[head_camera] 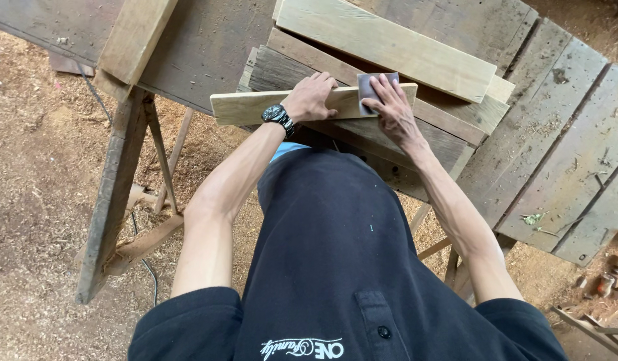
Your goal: The person sands the surface and edges of several thin wooden planks by hand with a piece of sandpaper on a wooden workbench.
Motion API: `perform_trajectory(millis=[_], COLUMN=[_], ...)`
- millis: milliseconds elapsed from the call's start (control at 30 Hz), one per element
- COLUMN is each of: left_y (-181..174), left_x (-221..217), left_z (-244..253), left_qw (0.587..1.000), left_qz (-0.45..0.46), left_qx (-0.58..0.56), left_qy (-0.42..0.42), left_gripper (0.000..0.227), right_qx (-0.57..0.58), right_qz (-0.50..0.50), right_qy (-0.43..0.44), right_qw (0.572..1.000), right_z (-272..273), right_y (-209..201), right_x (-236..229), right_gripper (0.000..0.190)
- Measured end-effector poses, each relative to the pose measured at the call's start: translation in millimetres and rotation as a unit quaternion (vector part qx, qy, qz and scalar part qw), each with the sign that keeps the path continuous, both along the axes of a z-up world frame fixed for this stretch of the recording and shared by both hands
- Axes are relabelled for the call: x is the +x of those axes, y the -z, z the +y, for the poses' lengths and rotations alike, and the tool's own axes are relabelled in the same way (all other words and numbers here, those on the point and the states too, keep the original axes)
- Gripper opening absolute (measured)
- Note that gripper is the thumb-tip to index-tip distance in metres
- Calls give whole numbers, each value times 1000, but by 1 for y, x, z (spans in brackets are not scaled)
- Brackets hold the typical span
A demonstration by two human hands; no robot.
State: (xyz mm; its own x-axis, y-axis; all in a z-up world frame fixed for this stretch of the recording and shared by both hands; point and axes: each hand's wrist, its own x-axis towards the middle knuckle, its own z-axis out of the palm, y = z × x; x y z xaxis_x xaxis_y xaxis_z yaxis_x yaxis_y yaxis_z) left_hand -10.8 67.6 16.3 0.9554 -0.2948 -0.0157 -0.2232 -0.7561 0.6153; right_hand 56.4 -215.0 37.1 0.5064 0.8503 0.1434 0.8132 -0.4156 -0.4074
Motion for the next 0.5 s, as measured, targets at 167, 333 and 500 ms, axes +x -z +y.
perform_trajectory(millis=[167, 333, 500], left_y=[-5, -2, 18], left_x=[-4, -5, -2], left_z=[-16, -31, -40], left_qw=[997, 991, 972], left_qz=[42, -47, -143], left_qx=[21, 47, 27], left_qy=[-63, -114, -183], left_gripper=[68, 58, 26], right_qx=[-4, -113, -137], right_qz=[90, 50, 26], right_qy=[44, 35, 45], right_qw=[995, 992, 989], right_z=[3, 13, 14], right_y=[-1, -9, -4], right_x=[-11, -15, -22], right_gripper=[60, 77, 72])
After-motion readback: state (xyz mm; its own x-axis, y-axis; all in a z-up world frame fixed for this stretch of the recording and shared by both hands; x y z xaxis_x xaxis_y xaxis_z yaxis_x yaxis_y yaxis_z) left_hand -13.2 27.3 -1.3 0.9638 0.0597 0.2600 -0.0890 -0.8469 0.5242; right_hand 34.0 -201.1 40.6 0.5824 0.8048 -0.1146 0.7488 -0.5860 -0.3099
